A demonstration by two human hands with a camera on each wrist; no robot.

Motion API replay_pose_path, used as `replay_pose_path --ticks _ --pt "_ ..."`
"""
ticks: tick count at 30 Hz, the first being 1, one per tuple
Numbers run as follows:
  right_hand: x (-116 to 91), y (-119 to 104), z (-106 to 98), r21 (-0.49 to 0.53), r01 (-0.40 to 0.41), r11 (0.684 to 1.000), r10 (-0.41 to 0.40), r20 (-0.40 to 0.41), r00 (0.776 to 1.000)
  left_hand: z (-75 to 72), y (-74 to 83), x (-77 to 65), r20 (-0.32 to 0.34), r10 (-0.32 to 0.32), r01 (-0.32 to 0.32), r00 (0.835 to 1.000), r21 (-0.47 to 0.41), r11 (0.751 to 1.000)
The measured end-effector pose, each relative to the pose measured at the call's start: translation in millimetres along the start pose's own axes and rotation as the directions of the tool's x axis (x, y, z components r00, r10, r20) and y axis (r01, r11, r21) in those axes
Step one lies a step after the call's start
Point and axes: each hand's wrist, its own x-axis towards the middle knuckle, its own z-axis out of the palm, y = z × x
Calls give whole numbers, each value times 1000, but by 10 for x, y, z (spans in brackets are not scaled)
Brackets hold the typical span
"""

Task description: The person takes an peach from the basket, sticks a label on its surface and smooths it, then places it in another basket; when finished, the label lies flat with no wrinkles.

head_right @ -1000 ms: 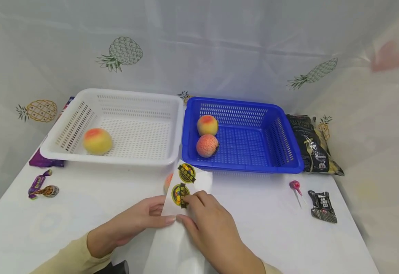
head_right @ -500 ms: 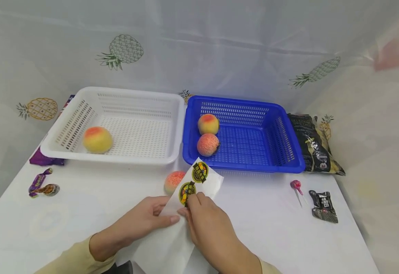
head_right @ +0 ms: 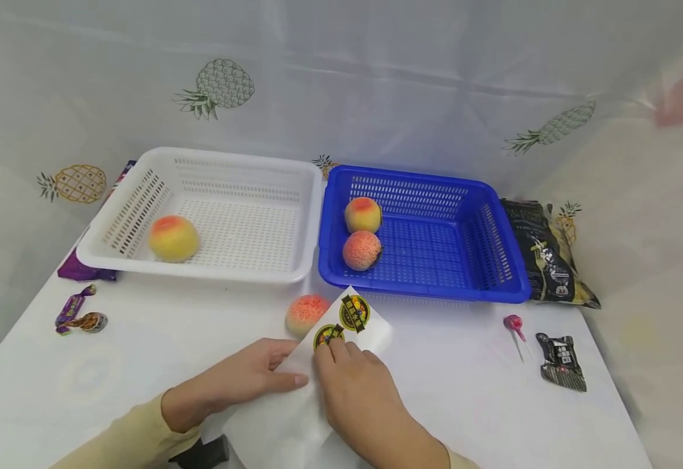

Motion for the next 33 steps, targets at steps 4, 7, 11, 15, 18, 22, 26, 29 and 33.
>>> replay_pose_path --ticks 4,7,11,15,18,22,26,29,33 --pt "-5 16 2 60 56 997 -56 4 998 -103 -58 55 49 1 -6 999 102 995" --pt "-16 34 -14 133 81 988 -83 8 997 -168 -75 90 91 5 -22 996 187 982" --pt "-34 69 -8 182 98 978 -100 0 995 -204 -85 111 119 23 -53 993 257 965" --pt "-56 119 20 259 94 961 -107 35 994 -206 -110 122 134 22 -60 991 288 956" --pt "-75 158 23 376 44 926 -91 108 990 -201 -137 135 142 6 -48 990 296 954" --pt "-105 208 32 516 -50 855 -69 208 976 -192 -173 138 152 -14 -32 988 296 955" --pt "-115 271 47 574 -108 812 -51 254 966 -219 -193 150 145 -30 -19 989 327 945" --pt "-105 320 29 583 -147 799 -9 256 967 -263 -200 154 107 -54 11 993 367 930" --pt "-88 390 -32 592 -169 788 37 228 973 -322 -203 156 93 -60 20 994 382 924"
